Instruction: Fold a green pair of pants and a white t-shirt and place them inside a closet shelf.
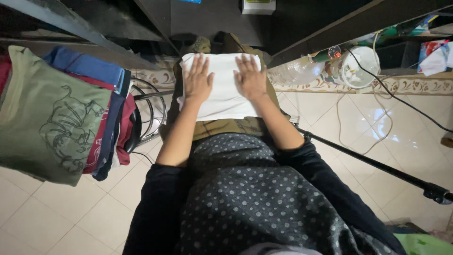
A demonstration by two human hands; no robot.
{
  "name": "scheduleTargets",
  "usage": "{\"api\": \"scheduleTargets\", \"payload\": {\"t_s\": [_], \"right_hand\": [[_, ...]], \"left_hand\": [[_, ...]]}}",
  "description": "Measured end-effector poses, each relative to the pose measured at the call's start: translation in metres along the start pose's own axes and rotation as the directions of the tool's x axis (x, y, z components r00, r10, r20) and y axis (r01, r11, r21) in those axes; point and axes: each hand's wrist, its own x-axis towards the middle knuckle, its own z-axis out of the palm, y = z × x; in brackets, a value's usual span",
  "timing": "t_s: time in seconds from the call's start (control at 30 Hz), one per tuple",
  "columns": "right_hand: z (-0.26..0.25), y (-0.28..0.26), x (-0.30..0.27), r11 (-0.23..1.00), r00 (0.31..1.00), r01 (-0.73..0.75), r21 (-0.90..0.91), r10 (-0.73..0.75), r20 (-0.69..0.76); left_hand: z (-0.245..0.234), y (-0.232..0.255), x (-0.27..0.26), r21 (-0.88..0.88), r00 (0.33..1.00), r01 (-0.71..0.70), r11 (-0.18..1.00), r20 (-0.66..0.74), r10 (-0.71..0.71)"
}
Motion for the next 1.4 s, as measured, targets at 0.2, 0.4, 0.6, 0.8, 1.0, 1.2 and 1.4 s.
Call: {"api": "scheduleTargets", "payload": {"t_s": [0.2, 0.4, 0.6, 0.8, 1.0, 1.2, 1.4], "right_hand": [[0.012, 0.054, -0.01, 0.898, 0.975, -0.218, 0.383, 0.221, 0.037], [0.004, 0.022, -0.022, 0.991, 0.981, -0.07, 0.11, 0.089, -0.171], [0.005, -0.04, -0.05, 0.985, 0.983, 0.166, 0.049, -0.169, 0.072], [-0.011, 0.004, -0.07, 0.991, 0.991, 0.125, 0.045, -0.127, 0.035], [-0.021, 0.045, -0.08, 0.953, 0.984, -0.179, 0.246, 0.178, 0.025], [0.03, 0.019, -0.061, 0.887, 0.955, 0.271, 0.373, -0.199, -0.22], [-0.011, -0.12, -0.063, 0.8, 0.81, 0.586, 0.131, -0.583, -0.06]], "left_hand": [[-0.01, -0.05, -0.015, -0.216, 0.946, 0.324, 0.921, 0.071, -0.316], [-0.001, -0.042, -0.029, -0.219, 0.951, 0.111, 0.969, -0.26, -0.167], [-0.016, 0.016, -0.04, -0.008, 0.994, -0.063, 0.998, -0.085, 0.062], [-0.053, -0.016, -0.064, -0.118, 0.997, 0.077, 0.99, 0.003, -0.078], [-0.022, -0.083, -0.089, -0.227, 0.95, 0.3, 0.927, -0.015, -0.311], [-0.033, -0.065, -0.08, -0.436, 0.919, 0.37, 0.821, 0.04, -0.393], [0.016, -0.075, -0.058, -0.49, 0.942, 0.252, 0.835, -0.073, -0.327]]}}
